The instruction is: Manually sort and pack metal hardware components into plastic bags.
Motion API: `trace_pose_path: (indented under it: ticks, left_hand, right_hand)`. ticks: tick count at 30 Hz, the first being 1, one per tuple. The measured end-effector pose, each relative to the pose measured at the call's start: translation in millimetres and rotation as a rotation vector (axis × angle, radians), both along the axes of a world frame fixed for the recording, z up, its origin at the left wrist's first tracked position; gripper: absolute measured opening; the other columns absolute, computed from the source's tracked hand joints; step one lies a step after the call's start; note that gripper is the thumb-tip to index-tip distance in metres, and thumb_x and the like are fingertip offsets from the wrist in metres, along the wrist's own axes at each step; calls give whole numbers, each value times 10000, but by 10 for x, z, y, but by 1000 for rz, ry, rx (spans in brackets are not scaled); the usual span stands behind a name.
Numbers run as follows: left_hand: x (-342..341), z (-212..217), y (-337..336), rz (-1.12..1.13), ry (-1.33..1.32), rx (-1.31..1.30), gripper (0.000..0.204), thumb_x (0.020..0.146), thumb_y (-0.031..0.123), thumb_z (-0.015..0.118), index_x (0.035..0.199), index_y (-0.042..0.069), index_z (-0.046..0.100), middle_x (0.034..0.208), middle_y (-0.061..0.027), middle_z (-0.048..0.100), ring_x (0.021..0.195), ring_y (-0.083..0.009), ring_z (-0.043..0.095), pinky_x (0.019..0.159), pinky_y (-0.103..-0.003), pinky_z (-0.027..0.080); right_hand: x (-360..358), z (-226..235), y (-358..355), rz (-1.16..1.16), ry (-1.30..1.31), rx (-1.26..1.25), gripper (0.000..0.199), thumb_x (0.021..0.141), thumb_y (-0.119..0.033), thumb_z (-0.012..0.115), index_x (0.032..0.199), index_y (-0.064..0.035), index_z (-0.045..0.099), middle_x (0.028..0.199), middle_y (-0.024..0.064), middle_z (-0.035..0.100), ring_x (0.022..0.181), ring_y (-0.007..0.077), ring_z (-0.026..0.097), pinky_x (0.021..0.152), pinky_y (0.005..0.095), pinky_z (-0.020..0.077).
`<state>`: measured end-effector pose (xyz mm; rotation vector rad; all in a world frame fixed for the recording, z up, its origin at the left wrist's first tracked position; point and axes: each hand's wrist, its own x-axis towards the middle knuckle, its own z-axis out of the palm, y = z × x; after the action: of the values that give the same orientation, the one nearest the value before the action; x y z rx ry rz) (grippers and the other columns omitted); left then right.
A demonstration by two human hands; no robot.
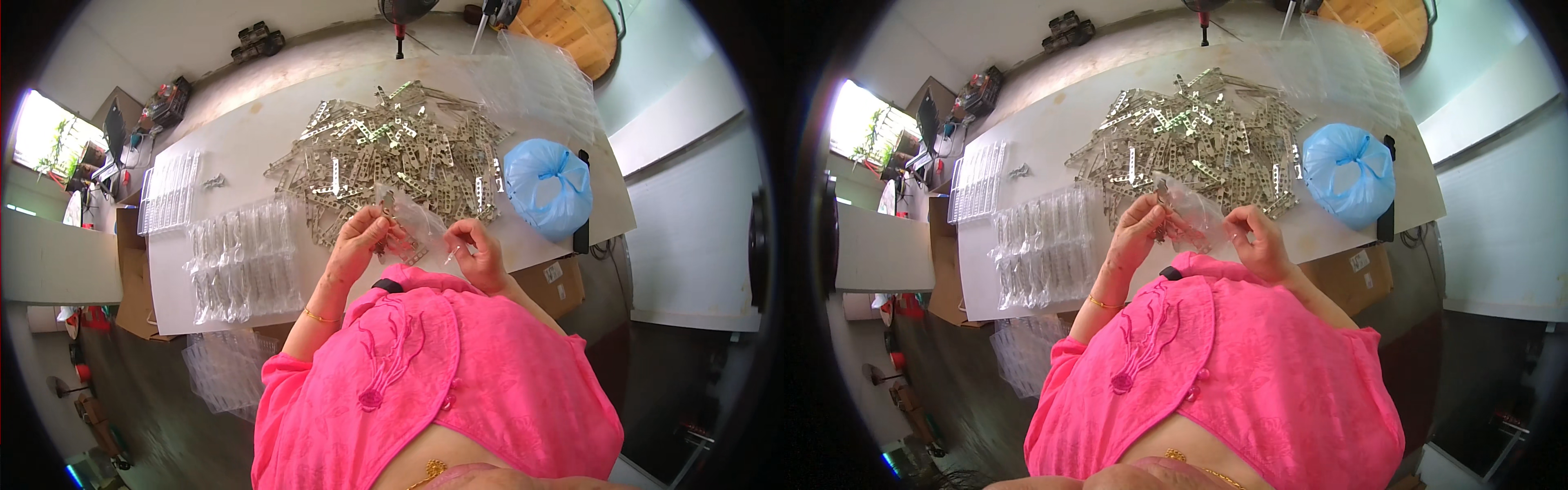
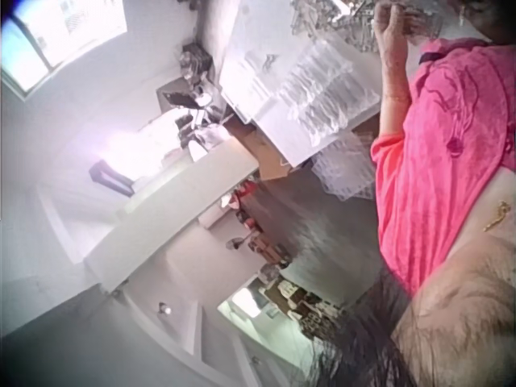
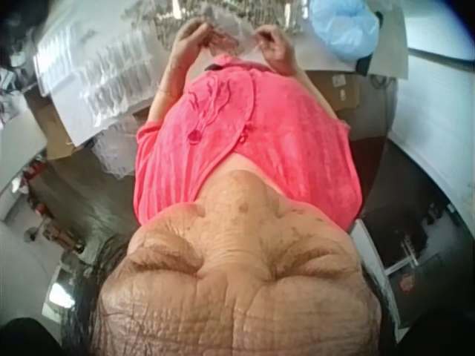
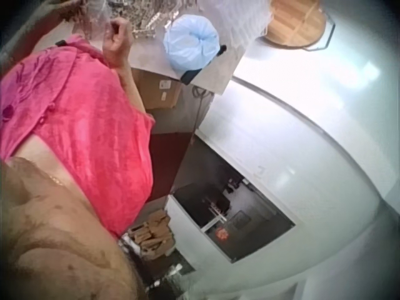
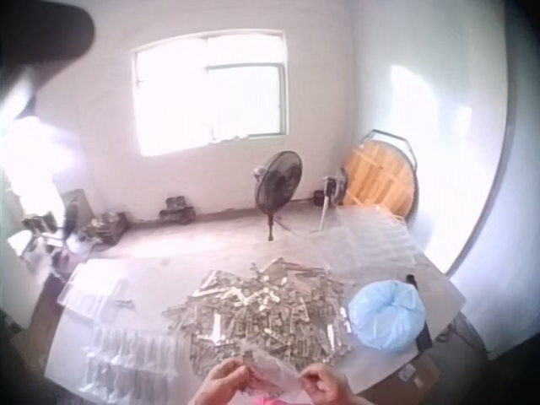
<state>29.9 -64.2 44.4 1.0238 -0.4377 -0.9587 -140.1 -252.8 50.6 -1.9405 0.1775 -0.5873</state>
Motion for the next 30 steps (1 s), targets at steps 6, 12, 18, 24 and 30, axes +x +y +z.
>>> trace_pose_path:
  ticks: [6, 12, 18, 24, 30]
  left_hand:
    - [-3, -68, -53, 110, -10, 30, 146, 995, 217, 562, 959, 88, 622, 783, 10, 662, 670, -42, 559, 578, -190, 388]
    - [-46, 19, -110, 204, -127, 189, 156, 969, 216, 603, 887, 88, 640, 728, 41, 614, 619, -28, 513, 545, -191, 354]
    - [-131, 14, -193, 129, -147, 144, 147, 961, 210, 614, 892, 83, 639, 779, 21, 653, 646, -42, 553, 564, -195, 385]
    - [-200, 16, -196, 159, -116, 112, 136, 940, 207, 647, 895, 79, 639, 812, 1, 675, 681, -56, 577, 579, -196, 393]
    - [-225, 82, -166, 128, -152, 62, 147, 930, 215, 663, 893, 77, 632, 796, 2, 663, 681, -56, 567, 584, -200, 385]
  right_hand:
    - [-53, -9, -152, 87, 14, 36, 126, 900, -2, 628, 1000, -34, 559, 859, 57, 602, 744, 122, 592, 666, 265, 489]
    - [-69, -12, -519, 42, 24, 169, 110, 912, -9, 630, 1000, -28, 567, 857, 46, 601, 727, 111, 596, 650, 245, 482]
    - [-114, 29, -918, 60, 41, 26, 93, 904, 1, 634, 978, -23, 583, 822, 42, 616, 709, 110, 606, 632, 240, 485]
    - [-224, -25, -1205, 206, 235, 96, 69, 911, -1, 613, 976, -20, 595, 838, 30, 629, 730, 95, 603, 653, 235, 491]
    - [18, -127, -1388, 210, 293, 356, 96, 959, -81, 575, 1020, -18, 614, 897, 12, 642, 808, 77, 589, 729, 230, 487]
